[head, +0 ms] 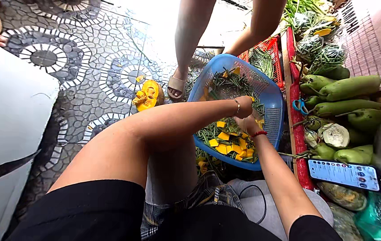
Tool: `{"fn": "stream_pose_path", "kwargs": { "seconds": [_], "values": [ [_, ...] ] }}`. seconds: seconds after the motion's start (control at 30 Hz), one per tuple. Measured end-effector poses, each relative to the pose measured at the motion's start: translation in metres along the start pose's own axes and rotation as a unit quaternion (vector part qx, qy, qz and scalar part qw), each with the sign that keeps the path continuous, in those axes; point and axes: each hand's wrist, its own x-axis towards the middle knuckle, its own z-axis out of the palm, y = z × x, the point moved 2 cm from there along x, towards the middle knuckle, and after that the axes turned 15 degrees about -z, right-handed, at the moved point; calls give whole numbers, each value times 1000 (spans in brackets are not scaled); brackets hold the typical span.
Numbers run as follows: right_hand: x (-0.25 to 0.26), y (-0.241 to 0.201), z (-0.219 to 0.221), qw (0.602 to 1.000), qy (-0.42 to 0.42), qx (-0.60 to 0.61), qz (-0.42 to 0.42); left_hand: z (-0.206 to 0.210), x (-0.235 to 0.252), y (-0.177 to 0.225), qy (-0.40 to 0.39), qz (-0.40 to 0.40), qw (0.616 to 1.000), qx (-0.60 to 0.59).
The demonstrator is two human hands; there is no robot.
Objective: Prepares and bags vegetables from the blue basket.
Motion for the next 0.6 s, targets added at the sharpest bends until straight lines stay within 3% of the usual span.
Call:
{"fn": "stream_pose_path", "kwargs": {
  "seconds": [0.07, 0.27, 0.4, 0.47, 0.5, 0.6],
  "values": [
    [1, -7, 0, 999, 3, -34, -14, 0, 0, 0, 1, -1, 1000, -2],
    [-5, -35, -7, 987, -95, -128, 9, -3, -1, -5, -7, -15, 1000, -22],
    [-6, -25, -6, 984, -98, -135, -53, 5, 1, -2, -19, 2, 1000, -11],
    [-13, -18, -6, 996, -75, -38, -29, 7, -4, 3, -37, 5, 999, -22],
    [-17, -9, -1, 996, -41, 76, -1, 9, -8, 5, -48, 7, 998, -29],
    [-22, 21, 13, 951, 39, 301, 63, 14, -16, 10, -82, 25, 996, -29]
  ]
}}
